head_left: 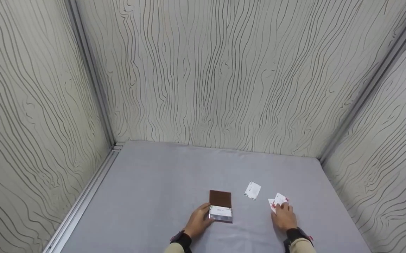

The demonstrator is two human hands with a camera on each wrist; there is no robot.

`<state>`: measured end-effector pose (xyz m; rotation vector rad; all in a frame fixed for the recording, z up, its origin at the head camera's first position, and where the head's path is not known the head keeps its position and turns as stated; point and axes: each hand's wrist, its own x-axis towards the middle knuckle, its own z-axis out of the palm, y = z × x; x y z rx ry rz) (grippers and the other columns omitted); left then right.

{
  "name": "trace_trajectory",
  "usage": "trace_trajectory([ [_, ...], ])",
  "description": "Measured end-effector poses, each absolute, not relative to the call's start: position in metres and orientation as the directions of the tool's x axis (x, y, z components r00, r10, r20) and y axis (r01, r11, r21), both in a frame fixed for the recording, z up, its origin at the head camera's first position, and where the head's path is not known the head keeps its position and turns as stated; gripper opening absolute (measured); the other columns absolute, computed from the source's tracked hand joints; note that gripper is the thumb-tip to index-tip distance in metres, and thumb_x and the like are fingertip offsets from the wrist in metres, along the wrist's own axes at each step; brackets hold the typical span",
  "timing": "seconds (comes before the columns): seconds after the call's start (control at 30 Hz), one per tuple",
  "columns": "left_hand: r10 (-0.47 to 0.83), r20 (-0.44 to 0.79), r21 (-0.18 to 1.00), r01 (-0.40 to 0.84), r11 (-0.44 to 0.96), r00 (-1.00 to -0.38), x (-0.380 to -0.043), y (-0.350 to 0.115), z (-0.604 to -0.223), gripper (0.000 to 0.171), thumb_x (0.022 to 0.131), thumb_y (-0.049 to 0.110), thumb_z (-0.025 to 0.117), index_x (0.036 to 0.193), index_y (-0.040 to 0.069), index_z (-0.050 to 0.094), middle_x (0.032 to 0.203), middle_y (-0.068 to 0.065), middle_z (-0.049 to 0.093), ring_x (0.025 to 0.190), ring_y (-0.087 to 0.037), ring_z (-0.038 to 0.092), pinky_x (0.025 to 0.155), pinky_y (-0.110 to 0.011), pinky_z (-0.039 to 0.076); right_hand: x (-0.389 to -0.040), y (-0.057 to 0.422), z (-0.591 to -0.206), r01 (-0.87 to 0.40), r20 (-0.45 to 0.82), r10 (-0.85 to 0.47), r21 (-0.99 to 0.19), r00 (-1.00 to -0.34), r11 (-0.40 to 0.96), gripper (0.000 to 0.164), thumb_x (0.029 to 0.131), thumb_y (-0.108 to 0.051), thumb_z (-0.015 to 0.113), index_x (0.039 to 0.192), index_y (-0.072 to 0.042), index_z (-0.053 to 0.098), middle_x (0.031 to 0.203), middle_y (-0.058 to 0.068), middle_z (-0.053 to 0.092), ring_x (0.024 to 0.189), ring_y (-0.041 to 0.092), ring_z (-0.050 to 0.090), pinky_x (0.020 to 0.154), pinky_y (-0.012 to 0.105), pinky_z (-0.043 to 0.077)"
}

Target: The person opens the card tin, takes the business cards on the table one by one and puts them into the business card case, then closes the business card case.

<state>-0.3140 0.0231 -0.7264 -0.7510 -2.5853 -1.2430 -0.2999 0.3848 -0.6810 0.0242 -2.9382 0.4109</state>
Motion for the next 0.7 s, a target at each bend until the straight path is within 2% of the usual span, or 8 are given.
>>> trace_trajectory([
  [0.13, 0.357, 0.356, 0.688, 0.500, 0.525, -0.864, -0.313, 0.024, -0.727, 0.047, 0.085, 0.009, 0.075, 0.125, -0.011, 0.061, 0.132, -0.021, 0.058, 0.124, -0.037, 0.055, 0.106, -0.044, 0.044, -0.298, 0.389, -0.684, -0.078, 0.204, -0.016, -0.297, -0.979, 0.952, 0.028, 0.090, -0.009, 0.063, 0.102, 0.016, 0.055, 0.118, 0.041, 0.046, 0.110, 0.058, 0.044, 0.088, 0.066, 0.045],
  [0.23, 0.356, 0.371, 0.683, 0.512, 0.522, -0.858, -0.312, 0.024, -0.727, 0.046, 0.085, 0.008, 0.076, 0.124, -0.011, 0.061, 0.131, -0.022, 0.059, 0.122, -0.038, 0.055, 0.105, -0.045, 0.045, -0.298, 0.391, -0.685, -0.090, 0.199, -0.025, -0.325, -0.980, 0.941, 0.029, 0.091, -0.007, 0.061, 0.104, 0.017, 0.052, 0.122, 0.043, 0.045, 0.117, 0.060, 0.041, 0.098, 0.067, 0.039],
  [0.3, 0.357, 0.379, 0.679, 0.519, 0.519, -0.854, -0.312, 0.024, -0.726, 0.046, 0.085, 0.008, 0.076, 0.124, -0.011, 0.061, 0.130, -0.022, 0.059, 0.122, -0.038, 0.056, 0.105, -0.045, 0.045, -0.298, 0.393, -0.685, -0.085, 0.181, -0.025, -0.334, -0.983, 0.939, 0.034, 0.092, -0.007, 0.060, 0.110, 0.019, 0.050, 0.122, 0.043, 0.046, 0.118, 0.059, 0.042, 0.100, 0.066, 0.038],
  [0.43, 0.359, 0.387, 0.682, 0.526, 0.508, -0.849, -0.311, 0.023, -0.724, 0.045, 0.084, 0.007, 0.075, 0.123, -0.011, 0.061, 0.130, -0.022, 0.059, 0.122, -0.038, 0.056, 0.106, -0.044, 0.044, -0.299, 0.396, -0.685, -0.042, 0.147, 0.006, -0.323, -0.989, 0.945, 0.048, 0.093, -0.013, 0.061, 0.124, 0.021, 0.046, 0.119, 0.038, 0.049, 0.112, 0.055, 0.047, 0.092, 0.065, 0.043],
  [0.5, 0.361, 0.402, 0.674, 0.539, 0.505, -0.841, -0.311, 0.023, -0.724, 0.045, 0.084, 0.007, 0.076, 0.122, -0.012, 0.062, 0.129, -0.023, 0.059, 0.121, -0.038, 0.056, 0.105, -0.043, 0.045, -0.300, 0.397, -0.685, -0.021, 0.138, 0.022, -0.302, -0.990, 0.953, 0.052, 0.094, -0.017, 0.063, 0.125, 0.020, 0.047, 0.117, 0.037, 0.049, 0.107, 0.054, 0.048, 0.087, 0.064, 0.045],
  [0.6, 0.366, 0.419, 0.663, 0.555, 0.502, -0.831, -0.311, 0.023, -0.724, 0.044, 0.084, 0.007, 0.076, 0.121, -0.013, 0.062, 0.128, -0.024, 0.059, 0.120, -0.039, 0.057, 0.104, -0.044, 0.046, -0.299, 0.398, -0.684, -0.013, 0.140, 0.027, -0.279, -0.990, 0.960, 0.046, 0.093, -0.022, 0.064, 0.114, 0.018, 0.054, 0.113, 0.036, 0.048, 0.103, 0.052, 0.048, 0.082, 0.063, 0.047],
  [0.7, 0.369, 0.412, 0.661, 0.552, 0.508, -0.833, -0.311, 0.023, -0.725, 0.044, 0.085, 0.008, 0.076, 0.121, -0.013, 0.062, 0.129, -0.023, 0.059, 0.121, -0.038, 0.056, 0.104, -0.044, 0.046, -0.298, 0.400, -0.683, -0.023, 0.134, 0.015, -0.282, -0.991, 0.959, 0.043, 0.093, -0.024, 0.066, 0.103, 0.016, 0.056, 0.117, 0.041, 0.047, 0.108, 0.055, 0.047, 0.087, 0.065, 0.046],
])
